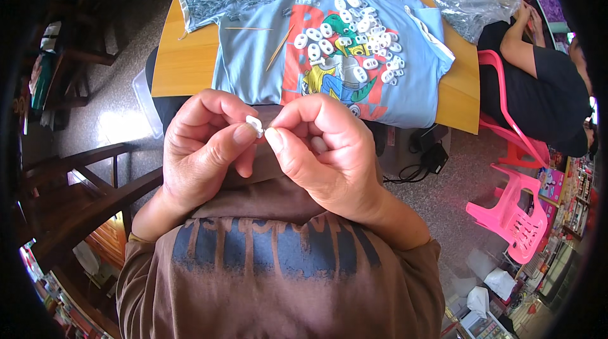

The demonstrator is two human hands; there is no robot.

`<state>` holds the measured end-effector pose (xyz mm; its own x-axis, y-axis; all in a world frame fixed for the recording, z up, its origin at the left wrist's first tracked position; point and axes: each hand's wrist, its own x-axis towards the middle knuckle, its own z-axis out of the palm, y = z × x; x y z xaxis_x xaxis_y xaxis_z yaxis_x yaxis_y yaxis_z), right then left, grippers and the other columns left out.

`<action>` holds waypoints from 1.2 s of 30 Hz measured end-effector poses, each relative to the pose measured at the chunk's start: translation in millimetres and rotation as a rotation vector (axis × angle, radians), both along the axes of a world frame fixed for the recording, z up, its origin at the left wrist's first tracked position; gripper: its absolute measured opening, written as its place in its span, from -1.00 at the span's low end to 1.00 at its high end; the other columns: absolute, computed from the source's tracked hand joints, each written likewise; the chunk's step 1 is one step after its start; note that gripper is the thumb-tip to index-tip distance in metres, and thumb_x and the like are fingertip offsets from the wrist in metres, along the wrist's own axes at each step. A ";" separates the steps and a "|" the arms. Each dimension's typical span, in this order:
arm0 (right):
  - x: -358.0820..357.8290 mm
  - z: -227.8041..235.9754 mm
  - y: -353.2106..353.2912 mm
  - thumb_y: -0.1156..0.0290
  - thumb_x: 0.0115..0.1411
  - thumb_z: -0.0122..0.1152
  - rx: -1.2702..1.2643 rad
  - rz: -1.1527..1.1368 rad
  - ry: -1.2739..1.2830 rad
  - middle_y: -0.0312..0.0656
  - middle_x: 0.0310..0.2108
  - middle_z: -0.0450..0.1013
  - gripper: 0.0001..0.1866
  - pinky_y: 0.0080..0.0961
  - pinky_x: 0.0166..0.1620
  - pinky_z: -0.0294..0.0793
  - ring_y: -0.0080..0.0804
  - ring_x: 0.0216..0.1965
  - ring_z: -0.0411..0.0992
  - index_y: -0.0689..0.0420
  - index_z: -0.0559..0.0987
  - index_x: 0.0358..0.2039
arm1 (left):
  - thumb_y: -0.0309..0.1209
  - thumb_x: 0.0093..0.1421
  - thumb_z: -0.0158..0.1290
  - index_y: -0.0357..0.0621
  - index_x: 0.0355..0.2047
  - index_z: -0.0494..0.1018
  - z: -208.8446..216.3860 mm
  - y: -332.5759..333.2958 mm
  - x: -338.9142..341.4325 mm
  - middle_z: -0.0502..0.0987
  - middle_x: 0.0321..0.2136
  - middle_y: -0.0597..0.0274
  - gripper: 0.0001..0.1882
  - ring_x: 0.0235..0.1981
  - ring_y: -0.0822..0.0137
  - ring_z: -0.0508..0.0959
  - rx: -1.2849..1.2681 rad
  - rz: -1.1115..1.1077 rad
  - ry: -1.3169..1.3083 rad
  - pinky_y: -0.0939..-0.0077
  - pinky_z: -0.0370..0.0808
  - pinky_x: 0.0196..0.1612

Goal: Assembling small white plastic components by manually inserting small metal fasteners.

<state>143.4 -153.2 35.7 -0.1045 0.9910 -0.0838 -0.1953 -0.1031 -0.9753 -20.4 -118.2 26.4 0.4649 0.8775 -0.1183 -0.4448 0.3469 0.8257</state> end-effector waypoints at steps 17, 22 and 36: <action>0.3 0.0 0.1 0.60 0.09 0.09 0.425 -0.025 -0.442 -0.28 -0.56 0.37 -0.93 -0.72 -0.58 0.25 -0.65 -0.64 0.28 0.25 0.41 -0.39 | -0.61 0.13 -0.02 -0.28 -0.32 0.30 2.0 -1.9 -5.3 0.43 -0.44 0.21 -0.89 -0.62 0.57 0.41 0.351 0.004 0.225 0.77 0.35 -0.56; 2.1 0.3 -0.5 0.59 0.09 0.10 0.393 -0.010 -0.419 -0.32 -0.57 0.36 -0.93 -0.74 -0.58 0.24 -0.70 -0.64 0.24 0.24 0.41 -0.39 | -0.62 0.14 -0.03 -0.29 -0.34 0.30 -1.4 -1.4 -6.8 0.42 -0.45 0.21 -0.92 -0.63 0.56 0.42 0.342 -0.036 0.123 0.77 0.35 -0.57; 1.4 0.4 -1.2 0.60 0.14 0.04 0.329 0.021 -0.267 -0.31 -0.49 0.38 -0.94 -0.82 -0.50 0.30 -0.78 -0.54 0.29 0.28 0.39 -0.36 | -0.62 0.16 -0.08 -0.30 -0.32 0.32 -0.5 -4.0 -7.1 0.46 -0.41 0.12 -0.93 -0.54 0.46 0.50 0.161 -0.054 0.018 0.69 0.45 -0.45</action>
<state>144.8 -154.5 36.1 -0.1420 0.9674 0.2098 0.0672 0.2209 -0.9730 -27.6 -122.3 25.9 0.5113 0.8593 0.0131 -0.4132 0.2324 0.8805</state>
